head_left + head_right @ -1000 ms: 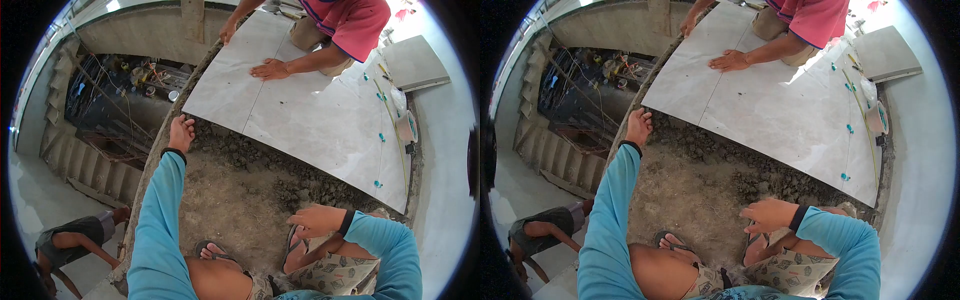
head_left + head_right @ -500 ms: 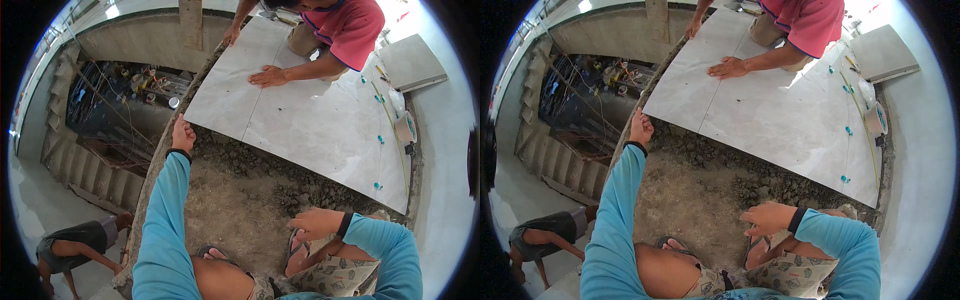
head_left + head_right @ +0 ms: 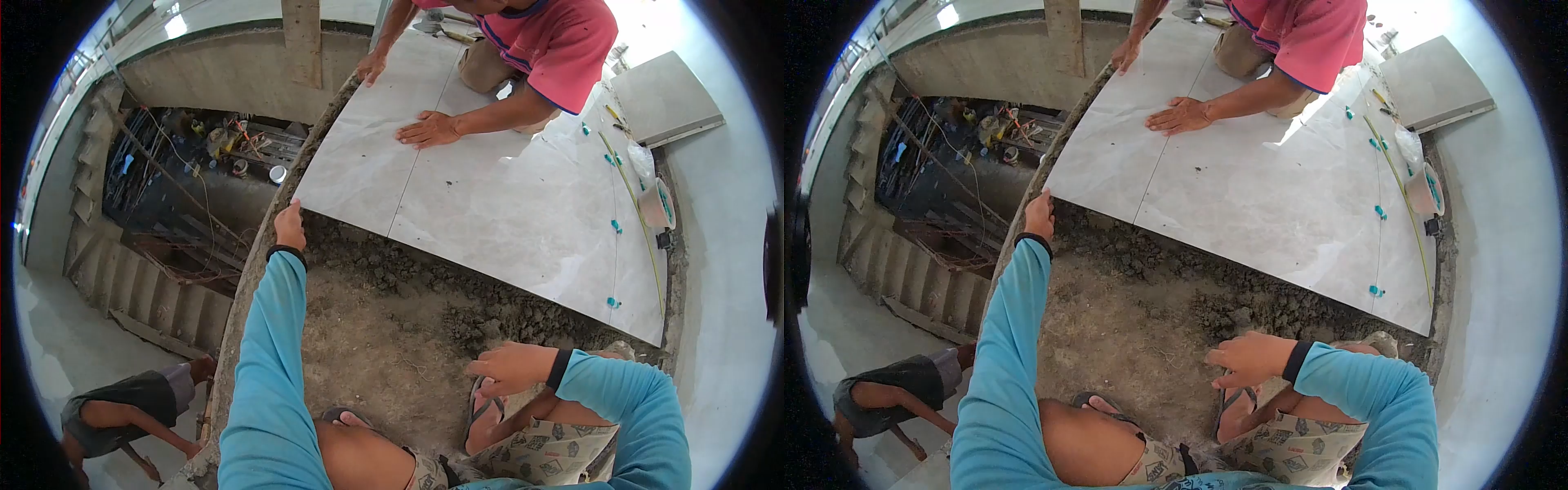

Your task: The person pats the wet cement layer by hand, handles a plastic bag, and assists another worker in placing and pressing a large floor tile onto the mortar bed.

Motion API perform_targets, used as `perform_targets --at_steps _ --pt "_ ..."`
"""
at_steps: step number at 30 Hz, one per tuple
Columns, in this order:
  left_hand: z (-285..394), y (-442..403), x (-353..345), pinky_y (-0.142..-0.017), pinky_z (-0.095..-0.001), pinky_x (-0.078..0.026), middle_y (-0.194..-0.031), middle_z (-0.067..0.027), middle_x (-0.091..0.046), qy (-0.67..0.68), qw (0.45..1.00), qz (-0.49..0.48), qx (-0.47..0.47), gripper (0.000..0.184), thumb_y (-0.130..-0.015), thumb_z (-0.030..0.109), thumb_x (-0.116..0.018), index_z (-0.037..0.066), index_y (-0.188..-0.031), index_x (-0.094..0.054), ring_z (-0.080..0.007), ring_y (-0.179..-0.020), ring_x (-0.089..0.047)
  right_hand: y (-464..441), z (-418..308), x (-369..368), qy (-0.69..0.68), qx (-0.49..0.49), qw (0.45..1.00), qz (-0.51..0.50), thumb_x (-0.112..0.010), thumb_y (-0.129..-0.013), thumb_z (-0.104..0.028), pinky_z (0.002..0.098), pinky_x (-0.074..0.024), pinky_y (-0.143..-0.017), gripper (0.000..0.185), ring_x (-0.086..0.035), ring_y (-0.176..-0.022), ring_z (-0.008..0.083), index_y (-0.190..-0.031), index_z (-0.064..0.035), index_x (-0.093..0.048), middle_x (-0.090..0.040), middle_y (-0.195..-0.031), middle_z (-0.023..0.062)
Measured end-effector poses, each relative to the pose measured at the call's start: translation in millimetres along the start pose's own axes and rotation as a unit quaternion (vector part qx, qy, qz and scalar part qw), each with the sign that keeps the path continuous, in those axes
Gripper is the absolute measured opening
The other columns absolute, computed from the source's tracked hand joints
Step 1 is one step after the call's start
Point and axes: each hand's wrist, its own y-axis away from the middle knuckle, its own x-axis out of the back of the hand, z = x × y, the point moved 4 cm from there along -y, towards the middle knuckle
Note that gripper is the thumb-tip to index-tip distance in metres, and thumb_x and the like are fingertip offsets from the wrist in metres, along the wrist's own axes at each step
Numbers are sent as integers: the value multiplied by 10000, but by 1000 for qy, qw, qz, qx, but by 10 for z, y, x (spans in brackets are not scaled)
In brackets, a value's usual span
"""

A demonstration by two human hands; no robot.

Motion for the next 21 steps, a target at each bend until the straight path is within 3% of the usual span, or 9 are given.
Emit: perform_targets --at_steps 3,14,17,19,21 --pt "-32 -37 -24 -446 -327 -217 -597 24 -357 11 1000 6 -5 303 -875 301 -657 110 -699 -500 -111 -478 -284 4 -31 28 2 8 1000 18 -514 -913 -465 467 -486 -822 533 -599 -966 380 -1213 -25 -510 -599 -1047 195" --pt "-63 -56 -8 -542 -302 -281 -657 22 -447 44 998 8 -43 167 -873 173 -628 74 -750 -573 -106 -573 -349 1 -24 34 -4 4 1000 9 -502 -922 -467 466 -483 -836 546 -599 -978 379 -1245 -28 -491 -594 -1080 194" --pt "-106 -158 13 -553 -299 -288 -662 29 -475 79 996 0 -52 140 -869 180 -557 71 -797 -608 -104 -590 -364 -3 -22 31 3 2 1000 5 -504 -921 -469 466 -482 -836 552 -601 -979 377 -1259 -33 -488 -595 -1086 194" --pt "-85 -98 35 -560 -291 -295 -676 39 -504 131 991 32 27 250 -865 253 -459 70 -859 -629 -107 -584 -380 -3 -19 33 4 1 1000 6 -507 -919 -470 466 -481 -836 555 -602 -979 377 -1263 -35 -491 -598 -1084 194" --pt "-40 -23 34 -556 -289 -294 -672 39 -502 123 992 24 34 296 -868 289 -418 75 -865 -622 -106 -582 -385 4 -21 33 -13 -2 1000 -1 -499 -925 -428 467 -431 -860 538 -590 -976 369 -1308 -51 -460 -606 -1056 174"
